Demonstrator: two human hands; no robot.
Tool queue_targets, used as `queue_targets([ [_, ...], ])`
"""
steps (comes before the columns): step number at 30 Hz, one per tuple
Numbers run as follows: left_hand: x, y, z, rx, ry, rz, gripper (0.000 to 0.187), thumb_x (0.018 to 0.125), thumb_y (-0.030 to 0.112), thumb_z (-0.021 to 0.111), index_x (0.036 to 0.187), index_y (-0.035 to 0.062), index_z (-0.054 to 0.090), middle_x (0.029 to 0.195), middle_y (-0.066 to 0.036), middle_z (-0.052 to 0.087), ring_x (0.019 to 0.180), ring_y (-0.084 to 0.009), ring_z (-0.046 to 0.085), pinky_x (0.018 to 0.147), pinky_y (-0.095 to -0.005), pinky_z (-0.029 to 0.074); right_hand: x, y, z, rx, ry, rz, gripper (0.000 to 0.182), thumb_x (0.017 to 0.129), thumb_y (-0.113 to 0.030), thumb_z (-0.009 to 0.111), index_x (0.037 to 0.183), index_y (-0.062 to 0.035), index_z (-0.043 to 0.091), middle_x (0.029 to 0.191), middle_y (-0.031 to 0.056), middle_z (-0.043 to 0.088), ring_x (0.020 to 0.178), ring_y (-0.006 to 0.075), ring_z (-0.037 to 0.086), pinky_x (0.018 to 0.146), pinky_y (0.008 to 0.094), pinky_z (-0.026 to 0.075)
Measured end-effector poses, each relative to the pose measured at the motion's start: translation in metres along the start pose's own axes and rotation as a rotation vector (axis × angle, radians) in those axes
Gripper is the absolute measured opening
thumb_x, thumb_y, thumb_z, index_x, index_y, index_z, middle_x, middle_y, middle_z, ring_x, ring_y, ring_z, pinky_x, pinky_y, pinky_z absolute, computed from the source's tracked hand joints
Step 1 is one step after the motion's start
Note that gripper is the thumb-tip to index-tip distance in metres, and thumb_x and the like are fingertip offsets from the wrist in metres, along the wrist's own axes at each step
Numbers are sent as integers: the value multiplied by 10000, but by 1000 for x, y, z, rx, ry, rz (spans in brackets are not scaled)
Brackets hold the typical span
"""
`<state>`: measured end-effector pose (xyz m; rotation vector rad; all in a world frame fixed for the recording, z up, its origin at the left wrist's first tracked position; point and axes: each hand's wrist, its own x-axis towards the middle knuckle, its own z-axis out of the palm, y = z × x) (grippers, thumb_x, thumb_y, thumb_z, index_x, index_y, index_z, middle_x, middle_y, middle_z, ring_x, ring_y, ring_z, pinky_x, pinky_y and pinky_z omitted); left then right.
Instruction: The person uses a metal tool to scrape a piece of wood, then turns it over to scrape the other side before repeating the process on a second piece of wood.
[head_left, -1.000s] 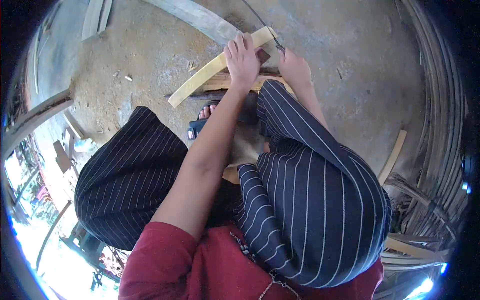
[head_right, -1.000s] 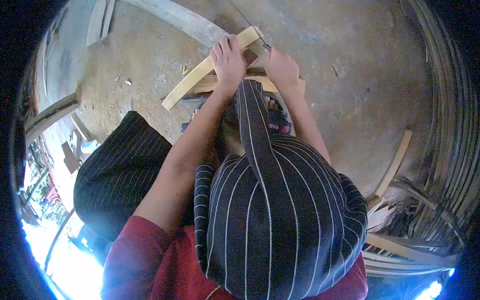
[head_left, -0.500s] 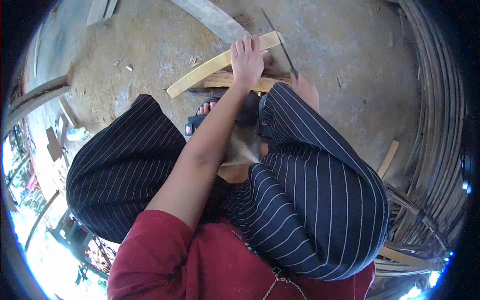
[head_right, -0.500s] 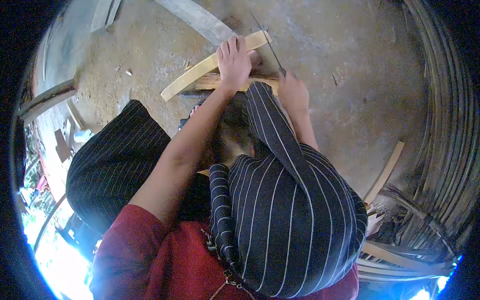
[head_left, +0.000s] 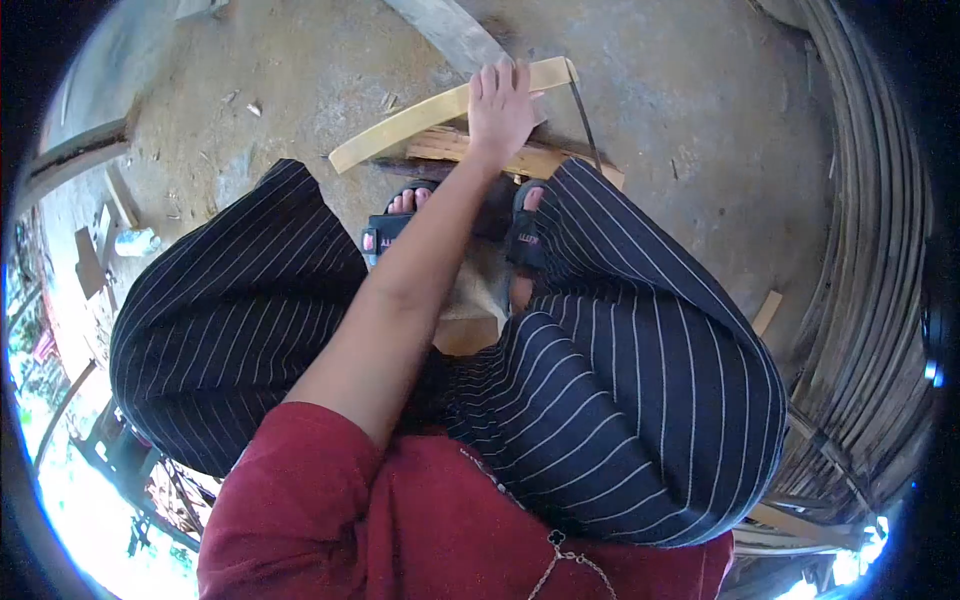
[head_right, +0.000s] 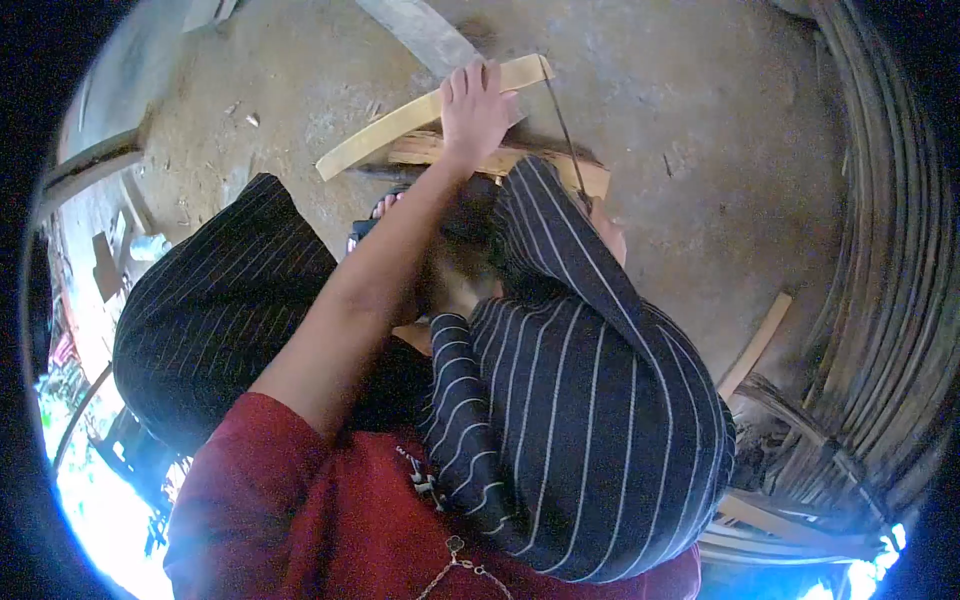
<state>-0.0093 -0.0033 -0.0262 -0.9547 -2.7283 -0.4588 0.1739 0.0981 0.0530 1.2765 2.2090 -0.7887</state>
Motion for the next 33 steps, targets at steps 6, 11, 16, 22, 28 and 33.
queue_targets([
  [6,1,-4,2,21,-4,37,448,841,317,577,1185,45,484,1134,-129,491,1022,-302,459,882,-426,351,51,-33,10,-6,107,-194,376,940,-390,383,1056,-74,551,934,270,625,881,466,594,765,531,476],
  [11,3,0,-1,-5,18,-19,438,836,315,582,1165,43,489,1099,-136,497,992,-302,469,867,-424,359,77,-55,7,-43,151,-272,383,939,-394,383,1042,-75,568,939,276,623,906,459,591,776,520,476],
  [16,2,0,2,-25,86,-12,431,829,308,591,1155,44,492,1076,-134,499,967,-297,476,845,-421,370,52,1,23,-19,111,-205,384,937,-382,393,1032,-59,578,931,282,620,897,457,593,773,525,473],
  [22,-1,-5,4,-14,57,66,426,832,305,590,1152,42,493,1070,-129,500,962,-290,476,846,-419,379,-1,-19,-13,-28,13,-9,373,934,-372,404,1025,-59,586,920,279,622,884,456,596,770,527,472],
  [28,9,-7,-7,121,-78,180,418,834,285,558,1167,36,513,1079,-100,527,998,-259,474,886,-363,368,73,-53,10,8,253,-364,363,935,-335,404,966,-23,585,842,264,631,827,457,607,738,538,475],
  [33,59,-63,-34,32,-371,817,563,768,234,628,1256,16,449,1025,-94,572,956,-272,543,827,-396,415,78,-56,18,15,265,-342,370,942,-327,393,948,-4,573,831,281,627,811,465,607,722,544,476],
])
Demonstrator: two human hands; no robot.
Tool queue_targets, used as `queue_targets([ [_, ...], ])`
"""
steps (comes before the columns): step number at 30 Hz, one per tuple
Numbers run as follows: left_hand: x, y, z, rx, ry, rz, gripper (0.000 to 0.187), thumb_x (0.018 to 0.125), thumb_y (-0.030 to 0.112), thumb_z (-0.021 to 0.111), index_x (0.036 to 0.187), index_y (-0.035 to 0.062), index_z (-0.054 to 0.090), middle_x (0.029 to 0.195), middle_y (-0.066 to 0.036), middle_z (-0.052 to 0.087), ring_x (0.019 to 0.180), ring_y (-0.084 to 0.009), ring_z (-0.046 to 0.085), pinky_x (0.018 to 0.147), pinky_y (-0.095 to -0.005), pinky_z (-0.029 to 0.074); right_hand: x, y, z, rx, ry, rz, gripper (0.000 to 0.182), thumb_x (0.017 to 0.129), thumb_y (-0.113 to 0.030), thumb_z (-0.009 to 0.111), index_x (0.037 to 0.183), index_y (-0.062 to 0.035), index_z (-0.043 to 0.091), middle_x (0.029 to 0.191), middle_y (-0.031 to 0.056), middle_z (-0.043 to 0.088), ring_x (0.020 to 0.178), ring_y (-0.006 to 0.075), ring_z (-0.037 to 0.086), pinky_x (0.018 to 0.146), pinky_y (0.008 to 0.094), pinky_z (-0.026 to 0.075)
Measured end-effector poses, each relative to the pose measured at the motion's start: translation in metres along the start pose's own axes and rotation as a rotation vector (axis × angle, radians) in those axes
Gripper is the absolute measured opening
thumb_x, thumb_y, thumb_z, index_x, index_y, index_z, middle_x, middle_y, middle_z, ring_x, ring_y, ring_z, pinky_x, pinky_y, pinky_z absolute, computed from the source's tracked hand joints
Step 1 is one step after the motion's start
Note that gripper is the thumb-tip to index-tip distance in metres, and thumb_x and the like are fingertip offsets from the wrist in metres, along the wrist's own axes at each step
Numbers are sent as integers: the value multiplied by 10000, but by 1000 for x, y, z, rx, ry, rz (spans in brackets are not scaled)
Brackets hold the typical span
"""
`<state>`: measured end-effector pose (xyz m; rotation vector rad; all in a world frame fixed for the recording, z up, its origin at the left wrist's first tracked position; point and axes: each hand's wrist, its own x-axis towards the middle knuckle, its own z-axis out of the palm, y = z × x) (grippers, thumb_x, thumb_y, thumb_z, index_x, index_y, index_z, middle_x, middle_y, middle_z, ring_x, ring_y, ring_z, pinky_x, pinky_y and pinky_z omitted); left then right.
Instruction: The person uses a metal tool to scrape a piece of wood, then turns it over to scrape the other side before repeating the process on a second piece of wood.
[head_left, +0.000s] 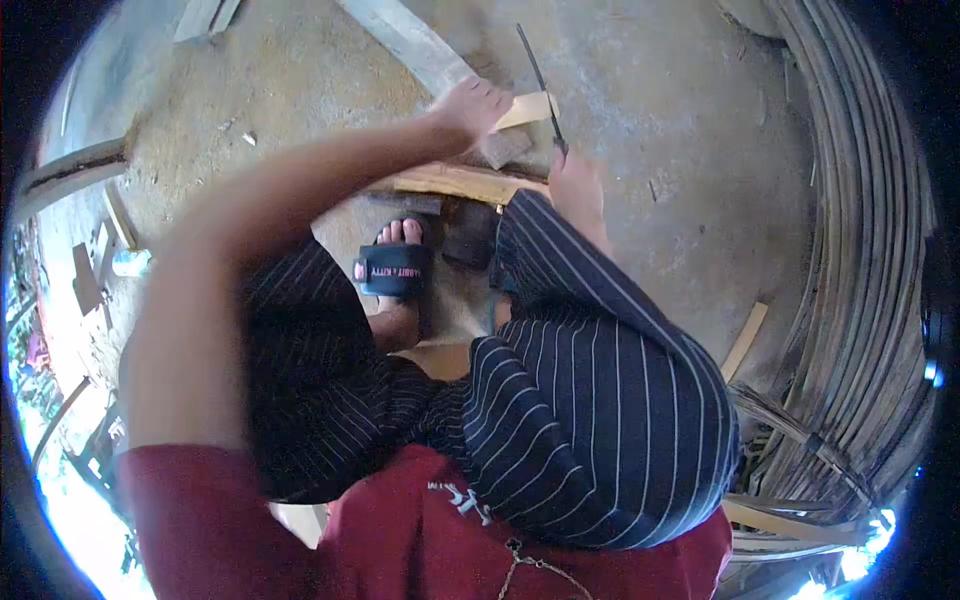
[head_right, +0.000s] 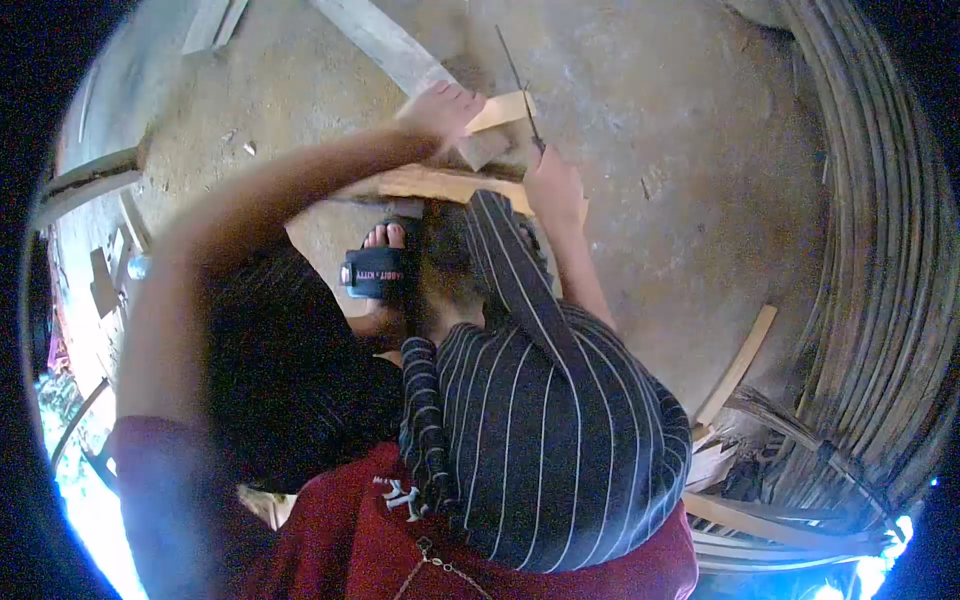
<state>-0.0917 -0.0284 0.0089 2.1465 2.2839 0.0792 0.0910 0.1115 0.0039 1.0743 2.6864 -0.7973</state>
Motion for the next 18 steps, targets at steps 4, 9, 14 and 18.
queue_targets([
  [4,-19,-55,-96,-44,-357,214,589,799,282,635,1305,66,425,998,-124,591,926,-293,568,806,-416,427,-3,-9,0,-21,-8,82,368,941,-336,395,959,-10,566,821,282,630,802,466,612,717,544,484],
  [9,-51,-47,-56,-47,-235,-127,661,838,376,610,1404,172,335,1013,-196,575,878,-355,577,773,-450,450,-3,-9,2,3,17,69,364,937,-348,413,959,-20,569,778,279,627,763,465,617,692,547,491],
  [14,-74,24,12,-190,18,-456,639,876,345,563,1442,260,277,887,-173,543,695,-383,592,551,-481,487,4,-12,-10,-22,37,9,324,933,-324,443,927,-29,577,750,251,626,725,444,618,655,539,491],
  [18,-82,32,14,-378,8,-528,573,897,354,542,1420,303,314,859,-178,537,673,-393,598,557,-489,497,0,-5,3,-29,87,-32,292,935,-302,447,911,-43,579,738,240,624,719,432,618,643,532,488],
])
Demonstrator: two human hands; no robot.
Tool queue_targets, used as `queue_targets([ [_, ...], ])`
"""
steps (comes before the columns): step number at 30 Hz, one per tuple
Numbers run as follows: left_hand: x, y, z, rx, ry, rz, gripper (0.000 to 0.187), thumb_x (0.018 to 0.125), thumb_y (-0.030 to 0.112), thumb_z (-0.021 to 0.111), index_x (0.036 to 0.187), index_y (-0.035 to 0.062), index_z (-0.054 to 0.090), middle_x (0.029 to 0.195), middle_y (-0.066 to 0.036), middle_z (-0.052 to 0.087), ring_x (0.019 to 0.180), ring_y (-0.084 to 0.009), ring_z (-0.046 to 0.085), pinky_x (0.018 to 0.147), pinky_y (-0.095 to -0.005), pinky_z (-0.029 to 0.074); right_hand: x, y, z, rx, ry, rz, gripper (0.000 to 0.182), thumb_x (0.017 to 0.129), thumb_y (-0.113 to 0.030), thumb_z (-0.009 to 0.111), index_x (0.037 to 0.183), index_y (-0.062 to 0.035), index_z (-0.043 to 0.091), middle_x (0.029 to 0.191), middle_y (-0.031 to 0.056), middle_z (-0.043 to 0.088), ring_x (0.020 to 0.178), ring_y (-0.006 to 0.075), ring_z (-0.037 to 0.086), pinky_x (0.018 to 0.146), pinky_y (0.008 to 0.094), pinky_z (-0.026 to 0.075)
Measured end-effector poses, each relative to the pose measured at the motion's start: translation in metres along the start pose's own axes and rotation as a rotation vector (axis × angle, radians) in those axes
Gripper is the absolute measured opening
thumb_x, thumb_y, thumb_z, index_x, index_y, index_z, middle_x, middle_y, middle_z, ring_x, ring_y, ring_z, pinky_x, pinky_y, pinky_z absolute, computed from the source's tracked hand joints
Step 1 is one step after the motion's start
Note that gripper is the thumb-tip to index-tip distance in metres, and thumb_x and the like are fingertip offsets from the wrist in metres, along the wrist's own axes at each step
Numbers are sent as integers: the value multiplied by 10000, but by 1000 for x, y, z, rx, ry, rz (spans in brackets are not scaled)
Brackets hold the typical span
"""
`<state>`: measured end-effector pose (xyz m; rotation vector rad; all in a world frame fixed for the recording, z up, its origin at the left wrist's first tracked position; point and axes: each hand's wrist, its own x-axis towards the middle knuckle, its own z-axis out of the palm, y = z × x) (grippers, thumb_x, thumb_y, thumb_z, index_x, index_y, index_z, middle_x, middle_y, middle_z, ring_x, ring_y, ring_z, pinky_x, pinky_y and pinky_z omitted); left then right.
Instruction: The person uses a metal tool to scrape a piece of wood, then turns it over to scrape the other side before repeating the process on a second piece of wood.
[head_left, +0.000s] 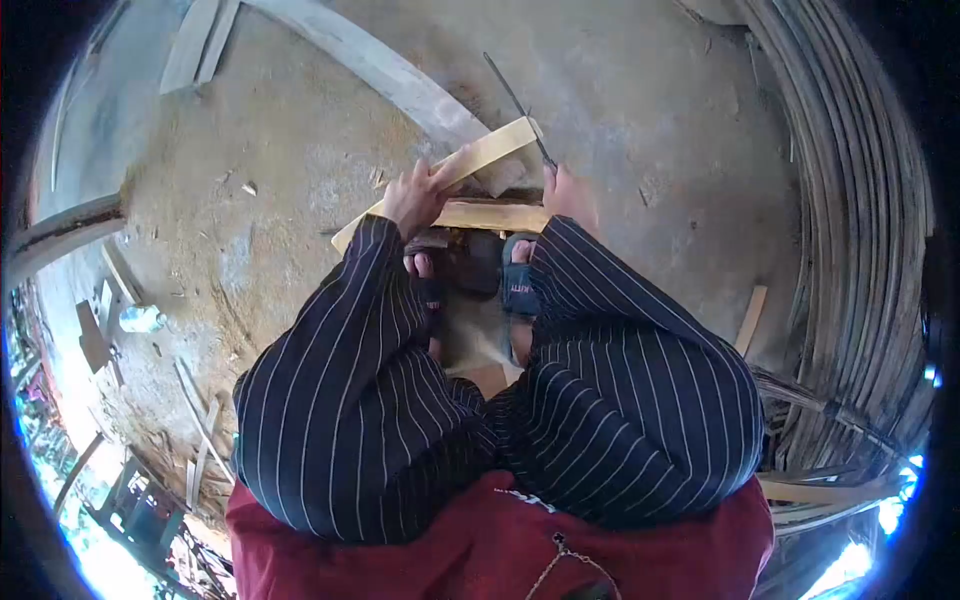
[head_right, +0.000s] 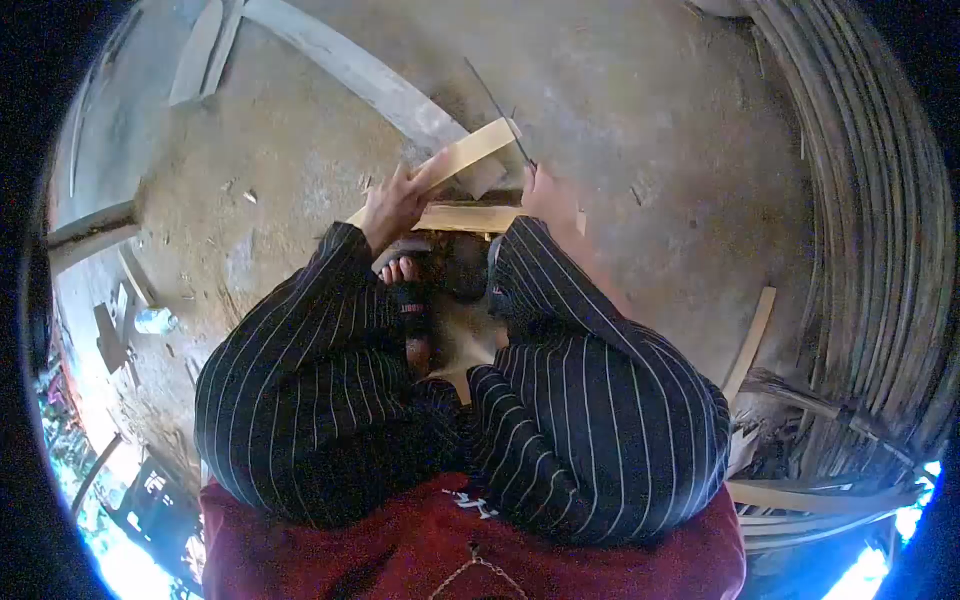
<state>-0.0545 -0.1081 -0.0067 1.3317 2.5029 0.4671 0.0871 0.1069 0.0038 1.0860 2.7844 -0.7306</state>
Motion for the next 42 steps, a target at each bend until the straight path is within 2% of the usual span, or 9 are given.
queue_targets([
  [3,5,-8,1,66,-59,-45,581,884,438,524,1397,472,252,866,-140,568,665,-362,626,538,-483,504,-17,17,8,6,-58,11,283,940,-319,432,940,-64,555,749,233,629,710,431,620,624,520,490],
  [6,8,-3,-8,94,-9,-100,576,886,454,516,1392,488,242,852,-132,575,651,-353,634,538,-485,508,-54,38,-1,70,-41,-107,295,935,-366,425,993,-89,511,772,242,629,728,428,627,619,509,495],
  [12,7,-14,5,39,-13,-66,583,899,461,490,1411,463,211,870,-132,581,660,-355,641,553,-473,526,-57,57,-8,-61,-322,231,355,919,-421,434,1090,-113,474,844,250,637,816,426,632,652,522,499],
  [15,11,-16,2,22,17,-105,598,896,462,494,1422,427,213,881,-130,586,674,-358,645,548,-467,526,-37,52,-4,-139,-77,-189,351,935,-402,408,1067,-90,499,854,253,638,816,446,620,688,548,488],
  [17,16,-23,-7,52,-32,-65,615,890,471,499,1428,408,211,890,-130,588,685,-358,648,546,-465,527,-13,28,-18,-92,-251,122,346,943,-377,398,1054,-73,519,855,250,639,817,450,615,700,554,485],
  [23,16,-40,15,95,-92,-9,616,889,464,508,1431,397,222,910,-143,580,699,-358,649,543,-467,526,24,7,1,1,-123,-45,343,948,-350,382,992,-54,550,846,244,640,796,455,610,729,556,476],
  [33,18,-6,-16,43,-62,-132,613,893,411,525,1421,432,214,833,-171,584,690,-393,634,587,-498,517,-33,42,-3,0,-211,173,383,951,-397,387,1089,-90,570,962,221,636,907,409,606,790,497,472],
  [36,18,-7,-18,9,-114,-157,615,905,472,479,1424,467,150,888,-206,597,731,-396,646,607,-494,530,-22,122,62,144,-210,68,384,950,-398,390,1082,-87,571,968,217,637,909,403,609,789,498,472],
  [42,19,-13,-14,125,-162,-27,621,908,469,474,1427,467,134,914,-176,599,710,-392,644,596,-472,535,-30,53,-5,85,-118,-204,377,949,-389,396,1052,-71,572,951,222,637,893,413,606,774,505,472],
])
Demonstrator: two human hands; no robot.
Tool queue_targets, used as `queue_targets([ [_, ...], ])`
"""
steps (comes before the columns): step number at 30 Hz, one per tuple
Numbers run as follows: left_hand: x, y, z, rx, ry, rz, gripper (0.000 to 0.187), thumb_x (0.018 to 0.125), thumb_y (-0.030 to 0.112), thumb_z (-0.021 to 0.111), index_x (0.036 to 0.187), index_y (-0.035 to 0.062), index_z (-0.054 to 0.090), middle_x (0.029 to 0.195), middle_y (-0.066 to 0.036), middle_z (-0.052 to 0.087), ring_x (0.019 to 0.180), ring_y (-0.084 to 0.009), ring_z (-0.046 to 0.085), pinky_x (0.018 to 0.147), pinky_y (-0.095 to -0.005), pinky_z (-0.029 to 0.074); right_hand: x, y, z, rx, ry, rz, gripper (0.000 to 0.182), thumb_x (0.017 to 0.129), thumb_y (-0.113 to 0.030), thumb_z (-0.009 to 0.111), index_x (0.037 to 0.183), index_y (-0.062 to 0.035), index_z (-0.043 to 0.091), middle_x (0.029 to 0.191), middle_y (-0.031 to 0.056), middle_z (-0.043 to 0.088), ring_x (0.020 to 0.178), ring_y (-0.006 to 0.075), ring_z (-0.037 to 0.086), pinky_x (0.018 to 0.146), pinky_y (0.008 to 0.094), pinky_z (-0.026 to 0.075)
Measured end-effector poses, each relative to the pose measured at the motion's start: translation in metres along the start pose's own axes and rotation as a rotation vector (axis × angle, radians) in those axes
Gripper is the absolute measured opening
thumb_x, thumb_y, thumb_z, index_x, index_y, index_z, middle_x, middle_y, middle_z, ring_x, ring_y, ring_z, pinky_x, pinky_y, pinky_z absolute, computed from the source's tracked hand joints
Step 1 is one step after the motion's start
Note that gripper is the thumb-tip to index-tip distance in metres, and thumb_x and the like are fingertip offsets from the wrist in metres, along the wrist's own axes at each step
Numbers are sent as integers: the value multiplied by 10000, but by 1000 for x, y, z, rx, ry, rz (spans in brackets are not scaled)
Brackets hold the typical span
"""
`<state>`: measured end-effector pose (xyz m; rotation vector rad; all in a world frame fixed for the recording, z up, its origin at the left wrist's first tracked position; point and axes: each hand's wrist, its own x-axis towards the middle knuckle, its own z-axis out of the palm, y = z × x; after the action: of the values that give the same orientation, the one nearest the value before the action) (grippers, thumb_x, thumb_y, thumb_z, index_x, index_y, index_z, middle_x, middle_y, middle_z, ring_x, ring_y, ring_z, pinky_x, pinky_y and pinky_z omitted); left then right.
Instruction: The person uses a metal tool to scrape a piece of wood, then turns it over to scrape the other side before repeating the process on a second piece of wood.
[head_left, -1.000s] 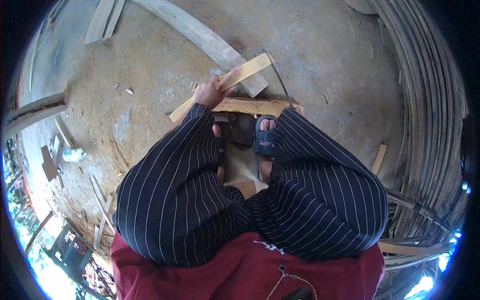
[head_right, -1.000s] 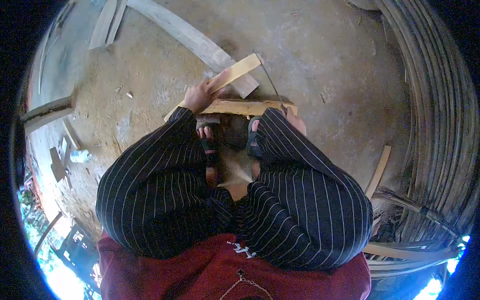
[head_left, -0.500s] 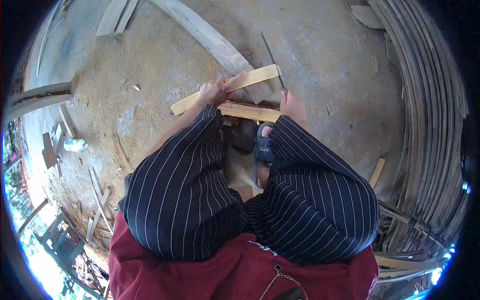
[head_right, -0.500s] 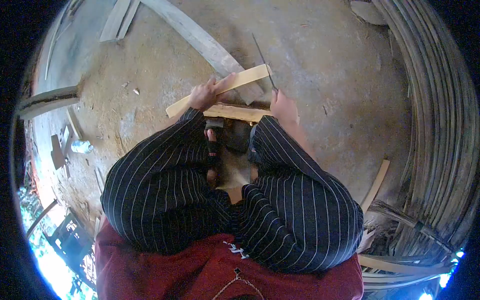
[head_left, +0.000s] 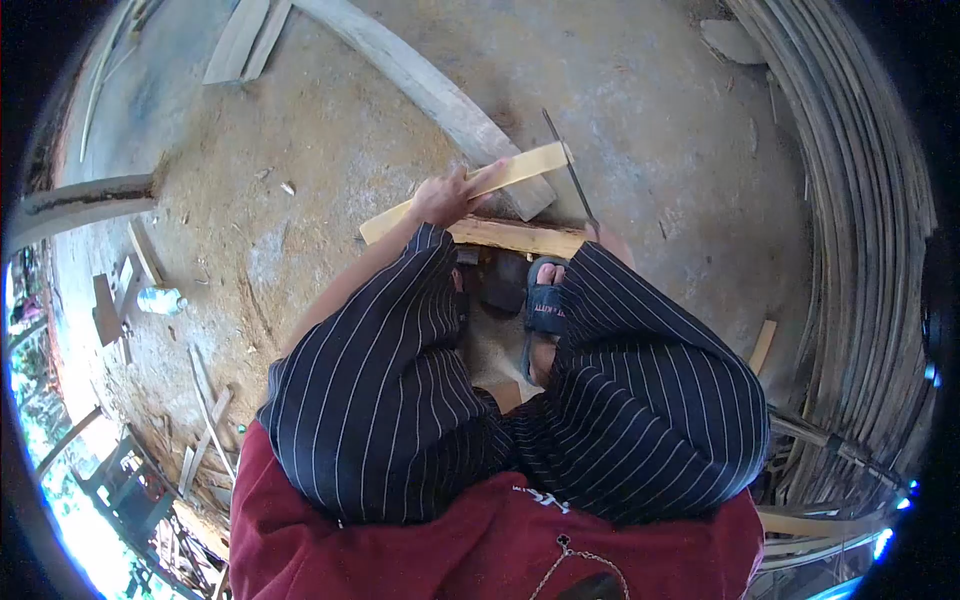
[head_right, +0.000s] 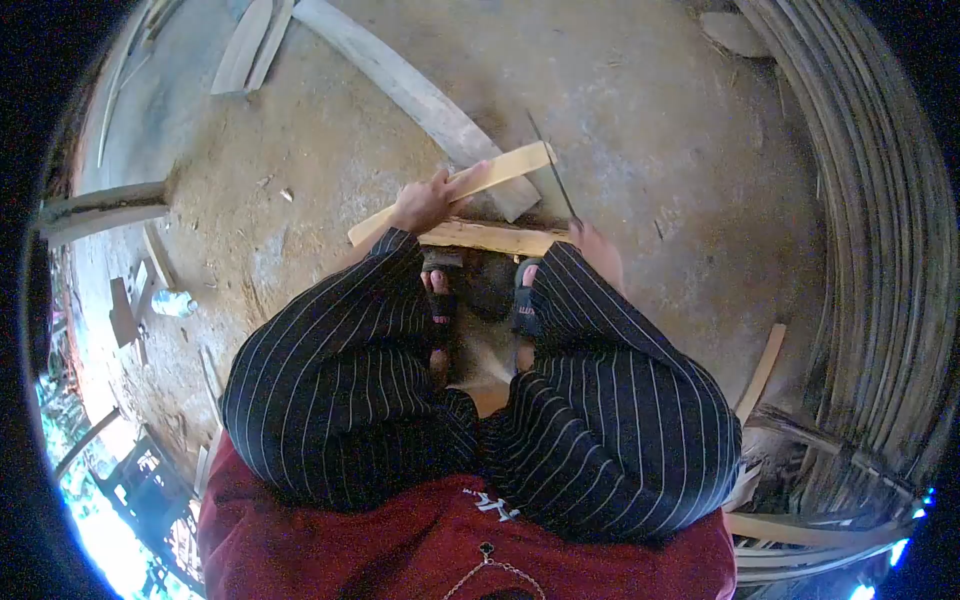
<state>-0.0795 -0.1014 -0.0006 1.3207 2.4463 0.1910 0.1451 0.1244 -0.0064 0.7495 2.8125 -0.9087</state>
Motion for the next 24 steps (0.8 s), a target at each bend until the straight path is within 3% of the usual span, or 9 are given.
queue_targets([
  [3,-4,8,12,-34,124,-1,619,904,433,499,1430,439,171,869,-151,577,652,-371,635,552,-471,528,43,-38,-6,-98,-31,273,378,945,-380,392,1032,-45,545,920,245,630,869,444,598,756,519,477],
  [6,-2,8,15,-44,211,-18,620,899,420,516,1432,413,199,837,-140,571,615,-356,630,517,-468,522,54,-37,-22,-114,-90,214,385,941,-383,391,1059,-46,534,931,250,628,854,458,596,748,529,475],
  [12,0,2,8,-26,204,-38,629,889,414,534,1432,387,219,826,-149,590,611,-358,629,506,-468,515,-10,-6,-10,-81,-96,363,376,938,-408,406,1021,-69,545,909,244,634,836,453,605,730,544,482],
  [15,0,-3,8,-41,176,-21,628,890,410,533,1433,386,218,819,-154,591,616,-365,629,507,-467,514,-15,-12,-18,-37,-85,289,383,931,-434,416,1007,-82,545,905,235,638,832,446,610,728,545,486],
  [16,0,-2,6,-35,161,-20,628,891,408,532,1434,384,217,817,-155,590,617,-367,629,506,-466,514,-2,-6,-6,-170,-109,171,390,931,-433,412,990,-73,552,910,234,638,823,446,611,717,544,486],
  [19,1,-4,9,-108,183,-73,627,898,416,503,1428,437,170,864,-175,582,655,-386,640,544,-495,533,28,-21,-1,-16,-4,262,388,939,-410,401,966,-57,560,894,242,634,821,445,608,713,534,484],
  [22,1,-19,2,-61,111,21,627,889,400,511,1425,430,186,890,-177,579,637,-393,634,525,-499,526,49,-42,-20,-93,-91,226,394,944,-396,391,951,-42,564,876,247,631,819,444,603,722,530,474],
  [24,1,-14,3,-55,93,-18,627,888,393,513,1423,430,189,896,-173,577,634,-394,632,523,-498,524,69,-44,-12,-94,-55,196,400,945,-399,384,956,-42,565,870,245,630,820,443,600,732,535,466],
])
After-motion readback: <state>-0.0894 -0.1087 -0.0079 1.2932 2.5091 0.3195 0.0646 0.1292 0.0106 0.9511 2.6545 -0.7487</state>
